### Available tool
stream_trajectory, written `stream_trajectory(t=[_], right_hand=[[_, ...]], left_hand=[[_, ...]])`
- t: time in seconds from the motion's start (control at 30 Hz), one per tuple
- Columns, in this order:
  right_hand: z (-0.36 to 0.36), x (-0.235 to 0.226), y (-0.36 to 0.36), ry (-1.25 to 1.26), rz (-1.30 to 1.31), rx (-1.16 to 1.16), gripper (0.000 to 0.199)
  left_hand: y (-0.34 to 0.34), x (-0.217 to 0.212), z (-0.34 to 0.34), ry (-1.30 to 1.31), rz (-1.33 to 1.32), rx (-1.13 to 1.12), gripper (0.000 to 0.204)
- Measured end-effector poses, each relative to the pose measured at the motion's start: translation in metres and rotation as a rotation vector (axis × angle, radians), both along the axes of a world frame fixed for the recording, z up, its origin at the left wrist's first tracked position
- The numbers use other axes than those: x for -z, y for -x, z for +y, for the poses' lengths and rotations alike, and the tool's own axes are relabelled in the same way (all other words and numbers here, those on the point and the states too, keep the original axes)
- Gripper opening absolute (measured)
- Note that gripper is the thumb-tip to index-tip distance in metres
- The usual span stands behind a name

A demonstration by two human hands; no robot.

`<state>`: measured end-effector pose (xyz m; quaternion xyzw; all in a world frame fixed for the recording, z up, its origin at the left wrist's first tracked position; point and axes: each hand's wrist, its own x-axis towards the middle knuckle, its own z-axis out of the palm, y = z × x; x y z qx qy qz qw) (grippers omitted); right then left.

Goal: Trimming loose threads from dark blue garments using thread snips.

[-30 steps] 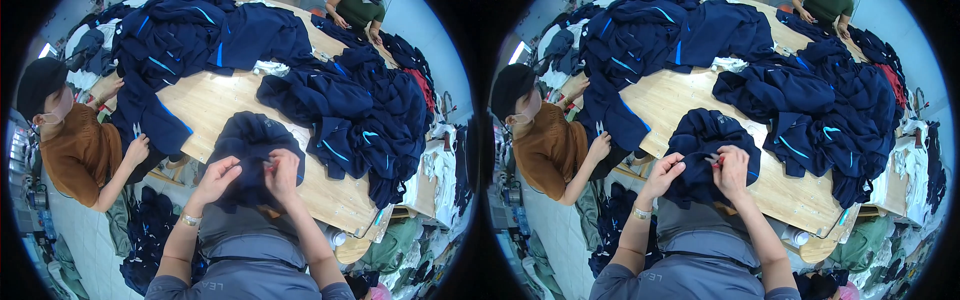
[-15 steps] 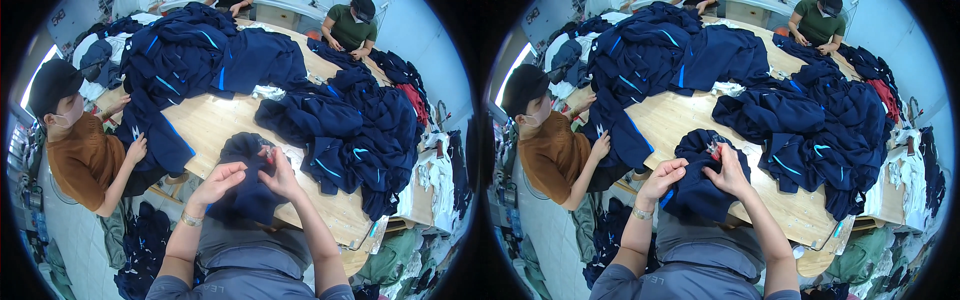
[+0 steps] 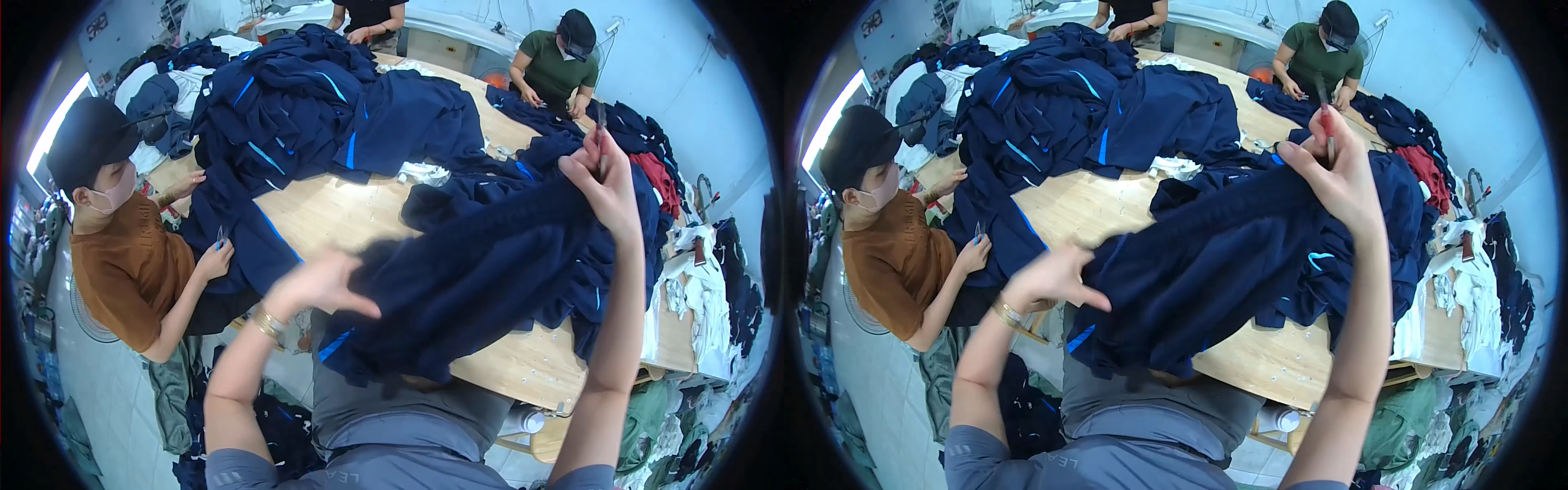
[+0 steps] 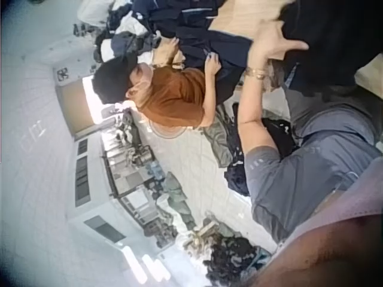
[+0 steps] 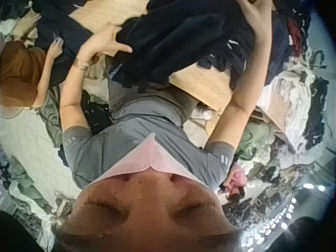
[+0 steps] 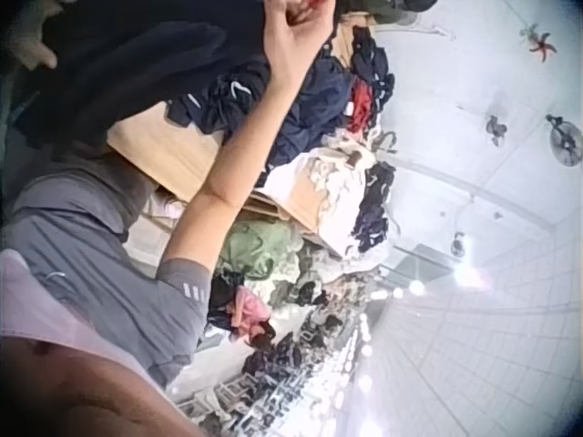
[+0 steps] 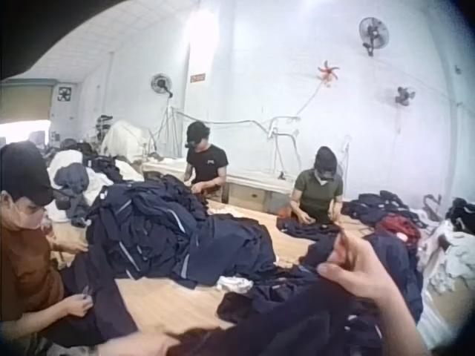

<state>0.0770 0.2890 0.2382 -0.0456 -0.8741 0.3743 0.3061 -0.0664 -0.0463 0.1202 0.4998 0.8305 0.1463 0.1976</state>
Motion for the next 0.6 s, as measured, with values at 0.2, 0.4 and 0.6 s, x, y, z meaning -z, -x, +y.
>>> stream_trajectory(t=[0.2,0.4,0.6], right_hand=[[0.035,-0.047,-0.019,-0.799,0.413,0.446,0.024],[-0.001,0.018,-0.061,-0.789,0.682,0.200,0.004],[-0.094,0.235,-0.113,-0.462,0.058,0.036,0.027]], left_hand=[[0.024,-0.103,-0.012,-0.370,1.149,-0.322,0.041],[-0.026,-0.087,-0.022,-0.355,1.072,-0.256,0.017],[-0.069,0.109,-0.068,-0.016,0.415,-0.187,0.028]])
